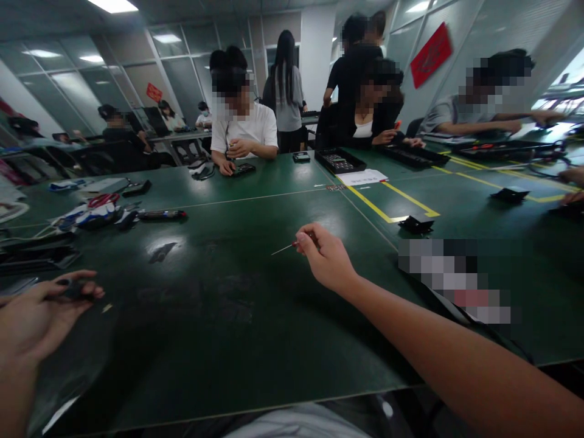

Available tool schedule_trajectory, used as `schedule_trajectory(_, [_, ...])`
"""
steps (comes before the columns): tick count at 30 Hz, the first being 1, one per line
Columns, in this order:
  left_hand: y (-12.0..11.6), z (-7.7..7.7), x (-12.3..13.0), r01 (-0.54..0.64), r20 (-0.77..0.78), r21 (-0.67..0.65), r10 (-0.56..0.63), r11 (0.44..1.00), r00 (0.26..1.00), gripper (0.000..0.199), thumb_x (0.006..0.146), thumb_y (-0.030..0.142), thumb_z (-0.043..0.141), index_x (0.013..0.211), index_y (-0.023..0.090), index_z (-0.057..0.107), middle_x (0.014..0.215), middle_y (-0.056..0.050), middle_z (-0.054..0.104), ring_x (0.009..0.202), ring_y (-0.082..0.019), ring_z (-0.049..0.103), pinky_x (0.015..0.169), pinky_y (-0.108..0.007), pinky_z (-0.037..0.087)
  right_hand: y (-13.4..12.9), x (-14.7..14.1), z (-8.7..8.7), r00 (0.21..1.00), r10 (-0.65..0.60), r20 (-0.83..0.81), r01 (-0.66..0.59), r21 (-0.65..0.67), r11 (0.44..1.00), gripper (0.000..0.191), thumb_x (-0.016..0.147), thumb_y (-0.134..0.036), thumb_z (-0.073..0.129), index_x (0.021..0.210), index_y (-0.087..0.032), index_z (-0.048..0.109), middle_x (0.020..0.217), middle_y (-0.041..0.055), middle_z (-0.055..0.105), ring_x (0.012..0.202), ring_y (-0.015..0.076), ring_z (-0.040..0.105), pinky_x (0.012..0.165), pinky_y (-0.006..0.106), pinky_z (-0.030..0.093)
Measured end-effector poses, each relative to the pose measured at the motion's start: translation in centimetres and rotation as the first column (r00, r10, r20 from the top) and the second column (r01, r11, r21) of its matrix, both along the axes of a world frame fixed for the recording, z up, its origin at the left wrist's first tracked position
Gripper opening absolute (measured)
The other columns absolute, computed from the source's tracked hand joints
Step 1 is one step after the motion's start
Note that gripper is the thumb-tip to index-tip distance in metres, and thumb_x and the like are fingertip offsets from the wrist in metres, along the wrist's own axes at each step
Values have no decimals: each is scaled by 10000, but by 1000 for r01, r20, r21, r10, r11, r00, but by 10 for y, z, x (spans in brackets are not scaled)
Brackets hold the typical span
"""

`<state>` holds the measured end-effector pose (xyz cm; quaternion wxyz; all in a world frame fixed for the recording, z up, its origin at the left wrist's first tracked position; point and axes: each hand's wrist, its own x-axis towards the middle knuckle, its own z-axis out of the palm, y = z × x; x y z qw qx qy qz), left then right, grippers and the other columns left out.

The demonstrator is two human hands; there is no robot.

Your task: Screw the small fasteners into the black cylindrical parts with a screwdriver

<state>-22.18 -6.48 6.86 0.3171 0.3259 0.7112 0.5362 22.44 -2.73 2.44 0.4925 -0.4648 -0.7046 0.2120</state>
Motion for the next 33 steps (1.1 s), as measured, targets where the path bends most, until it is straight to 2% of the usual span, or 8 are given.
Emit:
schedule_trajectory(3, [13,-1,39,24,205,71,-38,997,978,231,642,110,460,775,164,641,618,-41,587,729,-190,578,657,-280,514,-1,0,1,1000,6,5,-6,-8,1000,209,1007,-374,496,941,-214,613,731,-4,679,665,148,652,621,267,460])
schedule_trajectory(7, [33,-4,96,195,337,182,-247,964,909,218,670,98,451,766,136,643,613,-49,536,686,-183,549,716,-309,534,-3,-1,3,1000,-10,18,11,-22,1000,260,992,-443,525,903,-222,630,653,-26,641,565,131,595,544,257,410])
schedule_trajectory(13, [62,-27,171,513,295,251,-570,821,767,151,695,141,507,763,133,642,696,-56,569,718,-182,561,699,-274,486,1,-2,-1,999,-21,-28,19,-67,998,241,963,-448,569,931,-218,635,711,-7,666,637,153,632,592,278,447])
schedule_trajectory(18, [70,-48,223,606,243,362,-699,709,673,156,768,255,470,776,165,597,736,-41,566,735,-180,546,719,-293,442,5,-2,-7,995,-6,-95,-2,-84,996,210,943,-360,583,1094,-215,603,872,23,702,764,174,659,689,311,493])
schedule_trajectory(21, [71,-63,235,660,41,374,-722,652,690,144,764,243,527,880,183,584,833,-25,578,829,-183,549,798,-305,428,4,-3,-6,997,-20,-73,14,-88,996,200,953,-380,567,1045,-215,632,814,14,689,716,171,636,677,317,479])
schedule_trajectory(23, [71,-72,236,711,-143,310,-708,631,691,195,735,183,584,930,195,571,878,-11,577,871,-183,552,847,-314,418,2,-3,-4,998,-47,-38,44,-80,996,212,945,-416,586,951,-214,650,770,8,675,674,164,608,644,309,457])
schedule_trajectory(26, [69,-81,234,771,-358,173,-690,613,629,196,804,205,619,995,211,575,941,-14,605,909,-197,573,878,-341,423,-1,-3,-2,997,-75,-35,73,-52,996,245,930,-439,615,839,-212,630,713,-1,652,620,149,569,596,293,431])
schedule_trajectory(33, [64,-79,234,822,-479,104,-696,560,534,214,864,239,643,1076,224,620,1039,-27,662,995,-218,617,935,-362,463,-6,-4,-7,961,17,-277,-6,42,999,225,966,-447,586,1006,-228,622,825,16,707,712,160,674,670,308,546])
